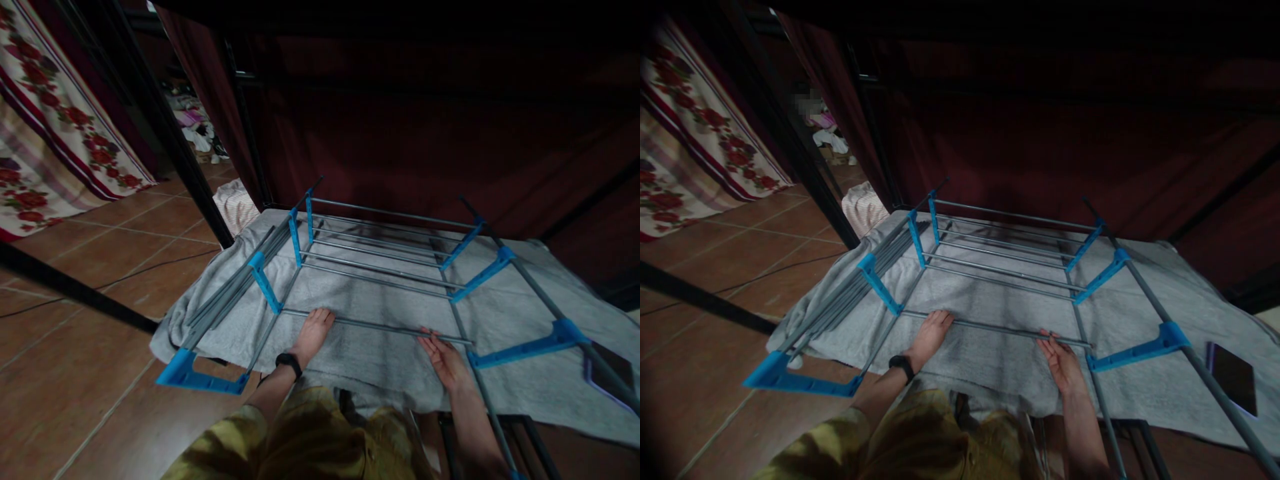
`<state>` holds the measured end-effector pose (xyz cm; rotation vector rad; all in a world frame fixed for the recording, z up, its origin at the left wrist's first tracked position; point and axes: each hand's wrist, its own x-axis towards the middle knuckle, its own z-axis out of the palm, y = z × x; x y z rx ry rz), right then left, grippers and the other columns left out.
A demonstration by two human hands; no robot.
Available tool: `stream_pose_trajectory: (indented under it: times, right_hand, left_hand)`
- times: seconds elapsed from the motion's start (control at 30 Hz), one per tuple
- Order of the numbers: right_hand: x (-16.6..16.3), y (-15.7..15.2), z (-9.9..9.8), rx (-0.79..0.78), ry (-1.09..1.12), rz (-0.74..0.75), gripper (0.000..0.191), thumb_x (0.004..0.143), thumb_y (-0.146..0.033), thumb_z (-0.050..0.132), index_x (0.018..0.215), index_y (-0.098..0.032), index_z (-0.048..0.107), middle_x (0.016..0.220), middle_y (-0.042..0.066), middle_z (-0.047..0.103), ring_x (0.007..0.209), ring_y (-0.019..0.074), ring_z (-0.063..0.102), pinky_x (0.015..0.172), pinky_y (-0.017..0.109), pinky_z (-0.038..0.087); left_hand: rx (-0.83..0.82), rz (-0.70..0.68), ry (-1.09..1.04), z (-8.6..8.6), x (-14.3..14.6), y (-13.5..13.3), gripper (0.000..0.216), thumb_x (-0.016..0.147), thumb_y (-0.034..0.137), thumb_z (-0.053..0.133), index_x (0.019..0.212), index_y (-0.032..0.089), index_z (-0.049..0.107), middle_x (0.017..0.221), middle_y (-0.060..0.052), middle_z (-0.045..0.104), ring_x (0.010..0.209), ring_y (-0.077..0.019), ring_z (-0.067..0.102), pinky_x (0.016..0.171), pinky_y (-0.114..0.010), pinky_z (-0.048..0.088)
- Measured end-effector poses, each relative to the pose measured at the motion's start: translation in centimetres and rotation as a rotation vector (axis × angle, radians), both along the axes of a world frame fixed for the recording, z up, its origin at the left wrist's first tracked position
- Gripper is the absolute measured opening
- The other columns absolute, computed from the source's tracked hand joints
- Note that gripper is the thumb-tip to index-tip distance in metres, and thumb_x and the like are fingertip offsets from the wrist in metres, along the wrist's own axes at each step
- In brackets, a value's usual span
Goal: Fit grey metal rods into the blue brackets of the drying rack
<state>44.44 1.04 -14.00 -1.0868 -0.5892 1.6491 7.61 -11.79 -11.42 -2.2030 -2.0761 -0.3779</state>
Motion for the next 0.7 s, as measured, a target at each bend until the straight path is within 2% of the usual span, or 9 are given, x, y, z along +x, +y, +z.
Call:
stream_pose_trajectory:
  times: [0.17, 0.4, 0.57, 0.7]
  right_hand:
    - [-0.7, -0.2, 0.2, 0.029, 0.006, -0.03, 0.026, 0.06, -0.022, 0.09, 0.077, -0.022, 0.07, 0.088, 0.003, 0.077, 0.091, 0.0182, 0.074, 0.088, 0.033, 0.063]
    - [-1.8, -0.7, 1.8, 0.037, 0.035, -0.045, 0.029, 0.058, -0.027, 0.09, 0.073, -0.022, 0.066, 0.086, 0.004, 0.075, 0.088, 0.0175, 0.072, 0.086, 0.031, 0.061]
    - [-2.3, -0.9, 2.0, 0.071, 0.05, -0.067, 0.026, 0.066, -0.035, 0.084, 0.08, -0.024, 0.067, 0.09, 0.004, 0.075, 0.087, 0.0189, 0.071, 0.09, 0.037, 0.06]
    - [-2.5, -0.8, 1.7, 0.076, 0.056, -0.087, 0.023, 0.071, -0.036, 0.082, 0.079, -0.025, 0.064, 0.09, 0.003, 0.075, 0.087, 0.0195, 0.07, 0.09, 0.038, 0.059]
  left_hand:
    - [0.014, -0.009, 0.012, -0.2, -0.1, 0.1, 0.027, 0.094, 0.008, 0.048, 0.112, 0.019, 0.064, 0.108, -0.008, 0.063, 0.102, -0.0227, 0.058, 0.094, -0.039, 0.049]
    - [0.039, -0.028, 0.038, -0.7, -0.8, 0.0, 0.037, 0.093, 0.005, 0.043, 0.121, 0.017, 0.064, 0.115, -0.011, 0.066, 0.109, -0.0247, 0.061, 0.1, -0.042, 0.049]
    - [0.031, -0.046, 0.035, -0.7, -1.3, 0.3, 0.041, 0.091, 0.005, 0.042, 0.121, 0.017, 0.066, 0.116, -0.012, 0.068, 0.11, -0.0257, 0.062, 0.101, -0.043, 0.05]
    - [0.044, -0.033, 0.056, -0.7, -1.5, 0.5, 0.041, 0.091, 0.005, 0.041, 0.119, 0.018, 0.067, 0.114, -0.011, 0.07, 0.107, -0.026, 0.064, 0.098, -0.042, 0.051]
